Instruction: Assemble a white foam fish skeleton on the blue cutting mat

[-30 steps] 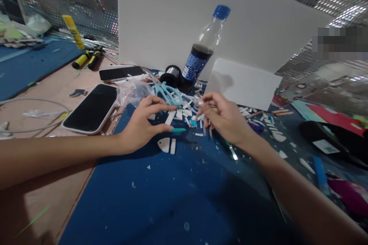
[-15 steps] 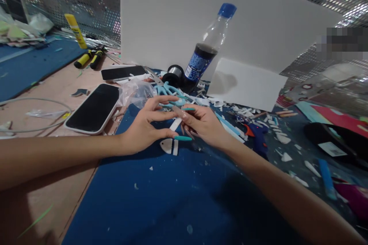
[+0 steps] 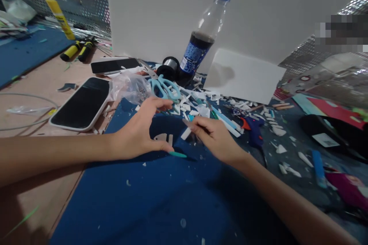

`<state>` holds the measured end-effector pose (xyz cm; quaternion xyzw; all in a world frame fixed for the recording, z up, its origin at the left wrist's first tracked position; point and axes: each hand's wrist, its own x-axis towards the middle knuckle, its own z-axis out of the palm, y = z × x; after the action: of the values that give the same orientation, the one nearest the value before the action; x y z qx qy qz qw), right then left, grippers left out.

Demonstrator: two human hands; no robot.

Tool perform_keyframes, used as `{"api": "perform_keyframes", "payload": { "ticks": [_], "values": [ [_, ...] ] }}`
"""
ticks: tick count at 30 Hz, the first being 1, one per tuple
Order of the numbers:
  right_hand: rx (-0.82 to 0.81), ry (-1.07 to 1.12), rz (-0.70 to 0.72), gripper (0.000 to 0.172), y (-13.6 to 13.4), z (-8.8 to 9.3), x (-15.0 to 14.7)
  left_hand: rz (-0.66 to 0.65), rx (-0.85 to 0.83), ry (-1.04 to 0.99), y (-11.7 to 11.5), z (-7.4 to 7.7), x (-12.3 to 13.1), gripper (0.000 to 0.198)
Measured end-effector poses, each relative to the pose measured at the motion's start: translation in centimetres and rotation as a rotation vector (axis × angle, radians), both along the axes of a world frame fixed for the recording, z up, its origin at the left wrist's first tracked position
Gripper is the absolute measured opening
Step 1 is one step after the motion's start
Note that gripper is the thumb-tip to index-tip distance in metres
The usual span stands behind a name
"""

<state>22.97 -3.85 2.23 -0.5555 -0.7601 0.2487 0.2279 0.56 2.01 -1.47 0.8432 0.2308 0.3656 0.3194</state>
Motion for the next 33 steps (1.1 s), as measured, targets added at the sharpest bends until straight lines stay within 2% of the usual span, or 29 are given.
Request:
{"api": "perform_keyframes", "payload": {
  "ticks": [4, 8, 15, 17, 25, 28, 31, 32, 33],
  "values": [
    [0.005, -0.169, 0.07, 0.036, -0.4, -0.9, -0.1, -0.018, 0.103, 0.117, -0.7, 0.5, -0.4, 0.071],
    [-0.021, -0.241, 0.098, 0.034, 0.0, -1.3, 0.1, -0.044, 0.193, 0.165, -1.0, 0.9, -0.4, 0.056],
    [0.002, -0.279, 0.088, 0.038, 0.3, -1.8, 0.2, -0.204, 0.615, 0.173, -2.0, 0.8, -0.5, 0.036],
    [0.003, -0.283, 0.084, 0.038, 0.2, -1.9, 0.2, -0.211, 0.672, 0.192, -2.2, 0.7, -0.5, 0.033],
    [0.006, -0.273, 0.108, 0.038, 0.4, -2.1, 0.4, -0.198, 0.639, 0.257, -2.2, 0.7, -0.3, 0.031],
    [-0.003, -0.252, 0.061, 0.035, 0.3, -1.3, 0.8, -0.209, 0.623, 0.248, -2.1, 0.7, -0.2, 0.029],
    [0.006, -0.163, -0.011, 0.018, -0.1, 0.1, 1.4, -0.222, 0.607, 0.257, -2.0, 0.7, -0.2, 0.027],
    [0.03, -0.141, -0.016, 0.018, -0.4, 0.5, 1.6, -0.221, 0.594, 0.263, -2.0, 0.7, -0.2, 0.025],
    [0.065, -0.129, -0.013, 0.025, -0.6, 0.7, 1.8, -0.223, 0.583, 0.271, -2.0, 0.7, -0.2, 0.022]
  ]
}}
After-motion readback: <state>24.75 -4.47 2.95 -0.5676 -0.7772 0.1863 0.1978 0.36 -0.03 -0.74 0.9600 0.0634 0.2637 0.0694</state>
